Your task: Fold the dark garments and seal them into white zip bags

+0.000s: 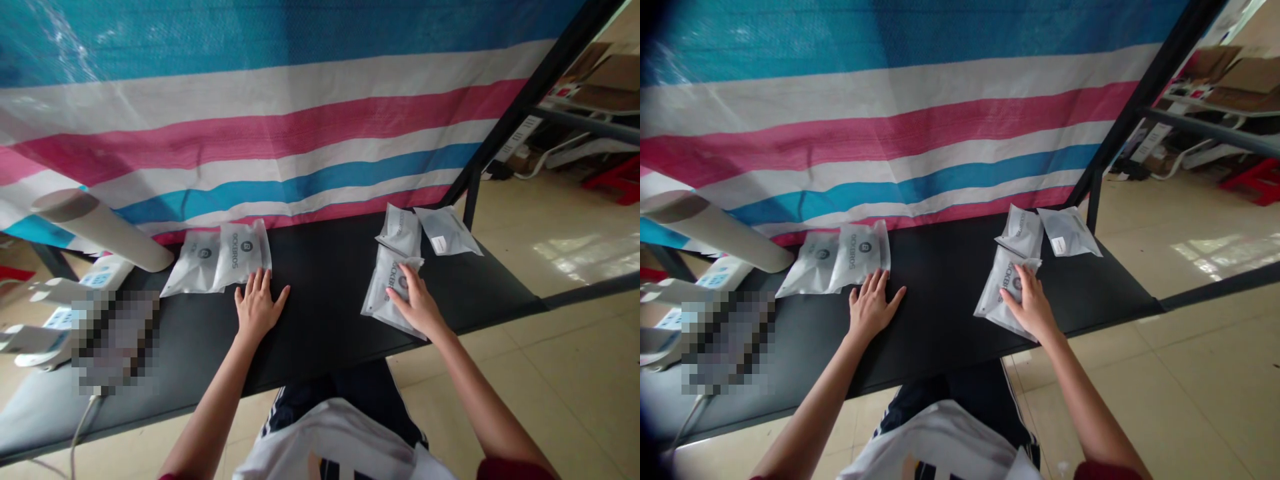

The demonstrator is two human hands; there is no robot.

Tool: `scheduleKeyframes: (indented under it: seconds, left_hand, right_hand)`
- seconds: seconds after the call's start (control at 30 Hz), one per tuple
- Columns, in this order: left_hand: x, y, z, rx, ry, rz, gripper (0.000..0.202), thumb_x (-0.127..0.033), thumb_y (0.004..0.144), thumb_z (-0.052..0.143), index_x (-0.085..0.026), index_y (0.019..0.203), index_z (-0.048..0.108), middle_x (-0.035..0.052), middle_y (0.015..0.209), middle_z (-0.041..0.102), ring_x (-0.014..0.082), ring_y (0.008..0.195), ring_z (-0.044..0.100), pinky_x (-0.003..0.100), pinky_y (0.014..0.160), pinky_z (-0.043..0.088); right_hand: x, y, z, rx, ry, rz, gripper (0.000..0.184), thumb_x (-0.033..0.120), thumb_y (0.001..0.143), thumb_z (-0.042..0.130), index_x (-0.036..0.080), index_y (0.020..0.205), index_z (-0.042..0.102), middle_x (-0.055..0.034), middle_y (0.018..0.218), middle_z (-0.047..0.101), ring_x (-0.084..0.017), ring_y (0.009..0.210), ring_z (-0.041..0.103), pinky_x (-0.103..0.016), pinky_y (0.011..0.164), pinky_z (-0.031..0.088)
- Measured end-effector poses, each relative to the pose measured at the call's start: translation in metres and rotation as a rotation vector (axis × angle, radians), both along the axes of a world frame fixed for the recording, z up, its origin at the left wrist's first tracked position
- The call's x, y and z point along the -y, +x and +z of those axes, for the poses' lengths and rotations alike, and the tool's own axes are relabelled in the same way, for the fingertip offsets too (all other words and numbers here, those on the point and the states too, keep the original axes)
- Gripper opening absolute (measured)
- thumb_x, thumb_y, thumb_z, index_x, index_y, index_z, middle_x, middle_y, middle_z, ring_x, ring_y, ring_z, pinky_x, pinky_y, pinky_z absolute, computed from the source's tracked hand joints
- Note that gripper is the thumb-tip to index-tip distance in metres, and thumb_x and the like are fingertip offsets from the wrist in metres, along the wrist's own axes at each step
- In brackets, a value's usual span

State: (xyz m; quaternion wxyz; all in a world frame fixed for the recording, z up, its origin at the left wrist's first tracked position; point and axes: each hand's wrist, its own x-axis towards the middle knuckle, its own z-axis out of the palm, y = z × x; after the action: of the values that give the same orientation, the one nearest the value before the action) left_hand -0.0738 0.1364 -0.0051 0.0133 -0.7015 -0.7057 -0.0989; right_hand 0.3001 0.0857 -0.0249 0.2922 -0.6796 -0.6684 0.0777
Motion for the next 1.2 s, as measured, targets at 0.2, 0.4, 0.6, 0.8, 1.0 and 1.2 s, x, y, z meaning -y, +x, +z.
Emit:
scheduleKeyframes:
  seconds: [0.2, 0.4, 0.6, 0.8, 1.0, 1.2]
  left_hand:
    - [0.002, 0.0, 0.014, 0.035, 0.107, -0.031, 0.055, -0.054, 0.095, 0.042, -0.018, 0.134, 0.054, 0.0152, 0.141, 0.055, 0.0339, 0.131, 0.047, 0.055, 0.107, 0.034]
    - [-0.025, 0.025, 0.057, 0.154, 0.181, -0.166, 0.044, -0.046, 0.097, 0.043, -0.02, 0.129, 0.057, 0.0115, 0.125, 0.064, 0.0306, 0.119, 0.055, 0.045, 0.095, 0.044]
    - [-0.092, 0.069, 0.063, 0.247, -0.01, -0.231, 0.038, -0.032, 0.098, 0.04, -0.018, 0.13, 0.055, 0.0088, 0.119, 0.069, 0.0232, 0.111, 0.063, 0.034, 0.093, 0.046]
    - [-0.109, 0.08, 0.039, 0.195, -0.193, -0.231, 0.032, -0.032, 0.095, 0.041, -0.02, 0.096, 0.071, 0.0111, 0.095, 0.074, 0.0274, 0.092, 0.071, 0.034, 0.076, 0.049]
    - [-0.11, 0.078, 0.027, 0.224, -0.235, -0.281, 0.031, -0.033, 0.094, 0.041, -0.024, 0.098, 0.071, 0.008, 0.097, 0.075, 0.0253, 0.093, 0.07, 0.03, 0.074, 0.048]
    - [-0.114, 0.074, 0.03, 0.273, -0.237, -0.271, 0.032, -0.037, 0.095, 0.042, -0.026, 0.1, 0.072, 0.007, 0.098, 0.075, 0.0243, 0.093, 0.07, 0.03, 0.073, 0.048]
  right_hand:
    - [-0.04, -0.087, 0.004, -0.018, -0.006, 0.353, 0.072, 0.051, 0.092, 0.053, 0.023, 0.153, 0.026, -0.0155, 0.158, 0.031, -0.033, 0.147, 0.029, -0.056, 0.115, 0.031]
    - [-0.059, -0.146, 0.012, -0.056, -0.044, 0.588, 0.074, 0.051, 0.09, 0.056, 0.023, 0.153, 0.028, -0.0147, 0.158, 0.031, -0.032, 0.148, 0.024, -0.055, 0.116, 0.029]
    - [-0.096, -0.165, 0.016, -0.269, 0.177, 0.402, 0.055, 0.05, 0.093, 0.049, 0.016, 0.136, 0.048, -0.017, 0.126, 0.058, -0.029, 0.119, 0.053, -0.046, 0.102, 0.043]
    - [-0.134, -0.155, 0.014, -0.334, -0.011, 0.171, 0.032, 0.042, 0.096, 0.044, 0.018, 0.103, 0.065, -0.0093, 0.09, 0.069, -0.021, 0.081, 0.065, -0.029, 0.073, 0.047]
    - [-0.139, -0.151, 0.016, -0.304, -0.128, 0.201, 0.032, 0.04, 0.095, 0.047, 0.019, 0.083, 0.068, -0.0068, 0.077, 0.072, -0.02, 0.072, 0.068, -0.024, 0.063, 0.041]
    - [-0.094, -0.14, 0.017, -0.516, -0.275, 0.266, 0.033, 0.039, 0.089, 0.053, 0.016, 0.072, 0.068, -0.0042, 0.063, 0.066, -0.017, 0.058, 0.061, -0.023, 0.053, 0.04]
